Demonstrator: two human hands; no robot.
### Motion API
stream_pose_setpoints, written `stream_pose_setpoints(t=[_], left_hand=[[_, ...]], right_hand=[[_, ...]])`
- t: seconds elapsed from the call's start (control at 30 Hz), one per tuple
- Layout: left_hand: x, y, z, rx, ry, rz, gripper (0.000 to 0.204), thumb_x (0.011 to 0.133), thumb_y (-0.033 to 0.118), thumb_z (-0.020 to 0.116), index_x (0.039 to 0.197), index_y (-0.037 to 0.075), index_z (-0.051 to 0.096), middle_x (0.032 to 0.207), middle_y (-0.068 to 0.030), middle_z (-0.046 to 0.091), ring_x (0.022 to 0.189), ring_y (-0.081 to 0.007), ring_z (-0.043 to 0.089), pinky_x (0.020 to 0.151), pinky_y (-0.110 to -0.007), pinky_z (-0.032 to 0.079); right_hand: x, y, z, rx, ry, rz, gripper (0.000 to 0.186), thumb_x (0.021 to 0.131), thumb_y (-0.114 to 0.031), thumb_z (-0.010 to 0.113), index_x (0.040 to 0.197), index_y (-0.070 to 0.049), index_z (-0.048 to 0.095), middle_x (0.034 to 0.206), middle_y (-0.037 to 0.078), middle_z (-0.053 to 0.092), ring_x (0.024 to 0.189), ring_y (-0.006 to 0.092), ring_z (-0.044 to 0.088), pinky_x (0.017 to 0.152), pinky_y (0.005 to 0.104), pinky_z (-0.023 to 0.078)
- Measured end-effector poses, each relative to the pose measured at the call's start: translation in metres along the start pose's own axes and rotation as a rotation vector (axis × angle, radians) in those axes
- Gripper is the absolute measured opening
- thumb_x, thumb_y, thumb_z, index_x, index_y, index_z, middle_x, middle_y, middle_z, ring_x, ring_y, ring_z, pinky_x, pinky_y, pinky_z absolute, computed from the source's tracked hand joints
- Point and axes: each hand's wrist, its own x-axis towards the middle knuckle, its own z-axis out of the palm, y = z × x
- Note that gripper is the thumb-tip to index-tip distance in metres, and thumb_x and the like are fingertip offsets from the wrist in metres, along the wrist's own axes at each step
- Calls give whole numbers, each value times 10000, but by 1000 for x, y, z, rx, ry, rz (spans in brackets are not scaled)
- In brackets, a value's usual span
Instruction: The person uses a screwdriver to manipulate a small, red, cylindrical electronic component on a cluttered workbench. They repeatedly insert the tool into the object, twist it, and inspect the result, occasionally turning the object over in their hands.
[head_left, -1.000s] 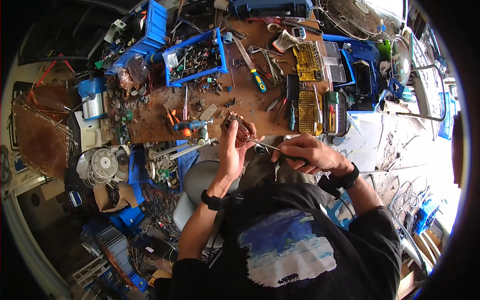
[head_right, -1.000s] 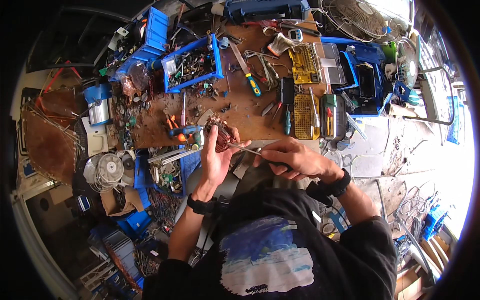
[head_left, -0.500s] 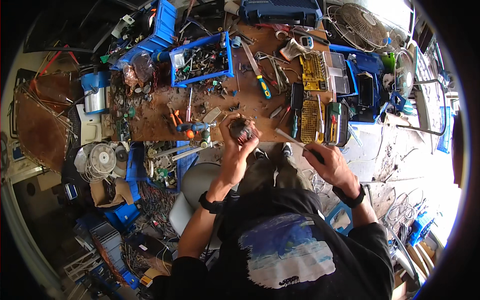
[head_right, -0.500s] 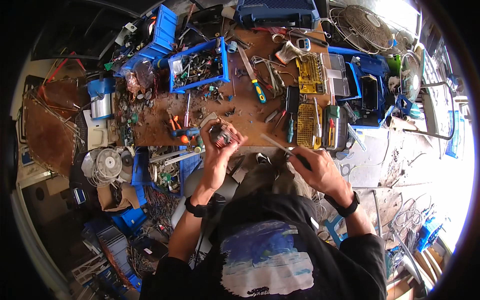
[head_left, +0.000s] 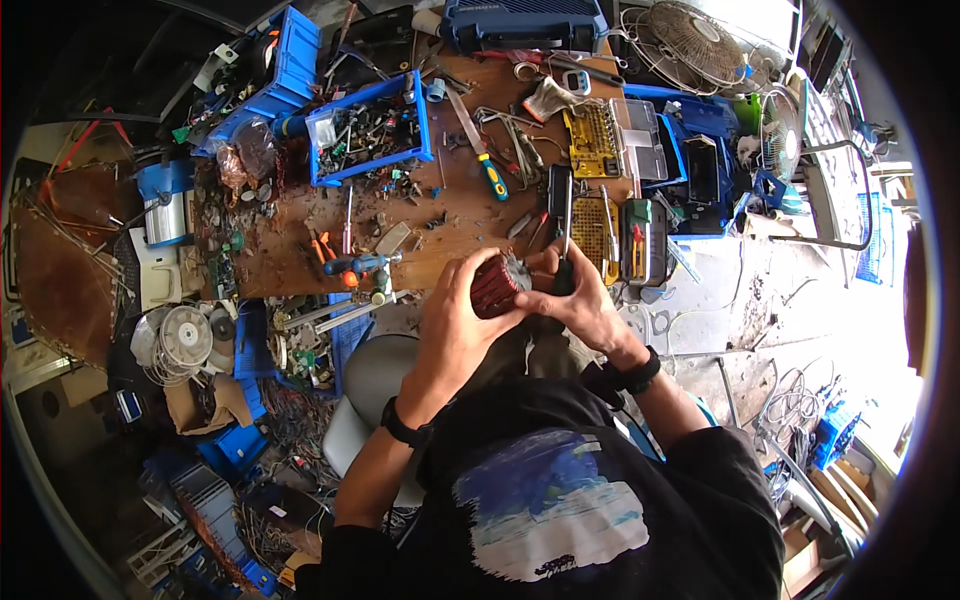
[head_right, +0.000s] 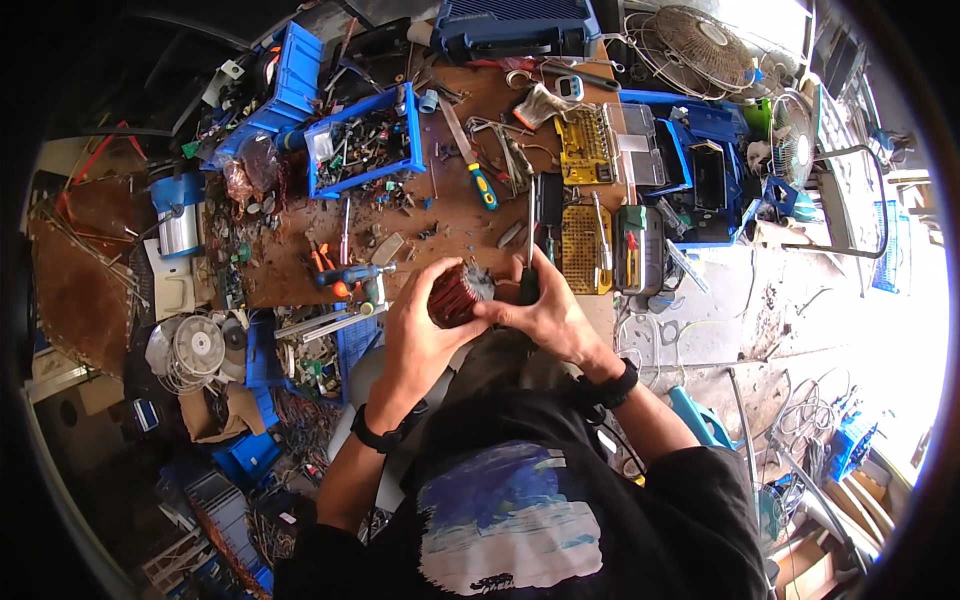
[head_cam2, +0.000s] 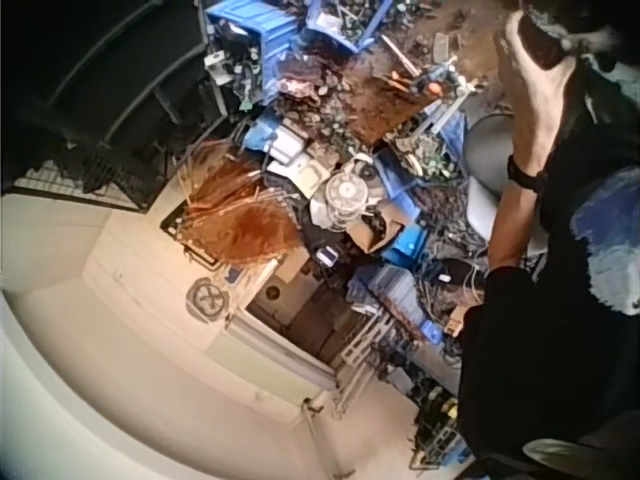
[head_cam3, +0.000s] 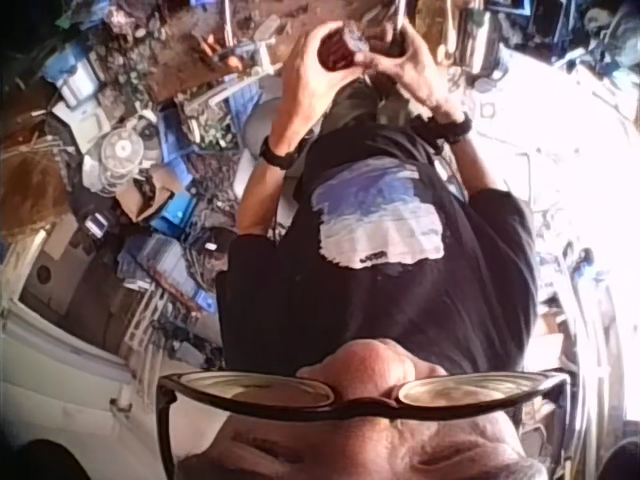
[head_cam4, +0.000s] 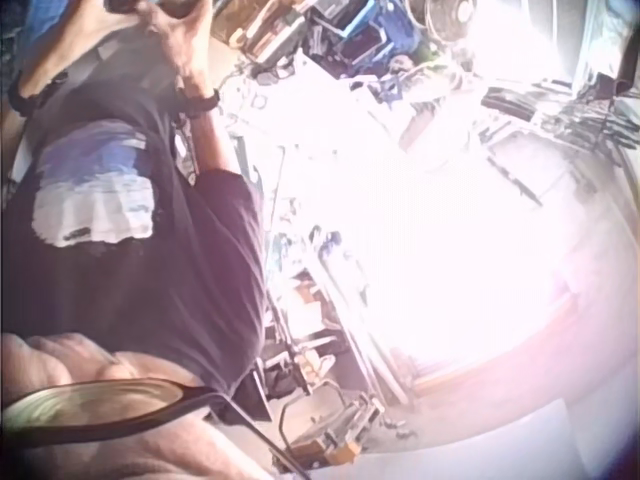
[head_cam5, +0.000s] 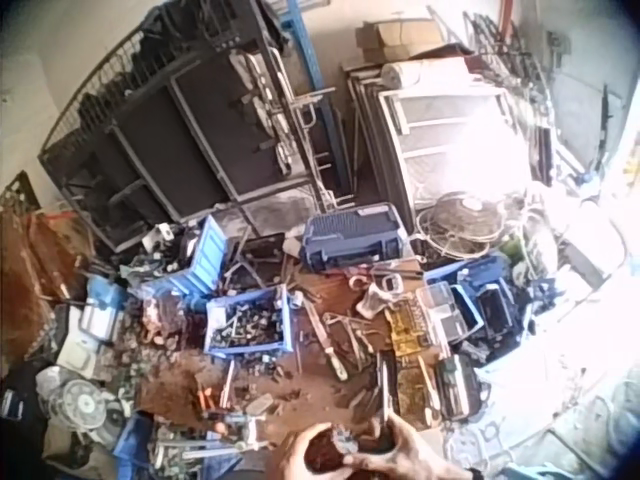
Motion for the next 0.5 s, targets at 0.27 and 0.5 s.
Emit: stream_pose_setpoints(t=[0.27,0.5], left_hand=[[-8,-9,-13,-631,-202,-178,751,877,95,895,1510,-30,511,1413,-157,650,1285,-233,659,1162,-415,510],[-10,-4,-16,-853,-150,-301,703,951,0,788,1562,-11,441,1420,-185,643,1305,-244,649,1171,-403,505]], right_hand=[[2,19,-8,627,-27,118,269,1015,-96,755,1094,-113,498,1104,40,648,1150,224,721,1007,409,632],[0,24,-2,613,-30,87,321,986,-61,774,1121,-120,489,1204,54,640,1207,216,677,1099,436,564]])
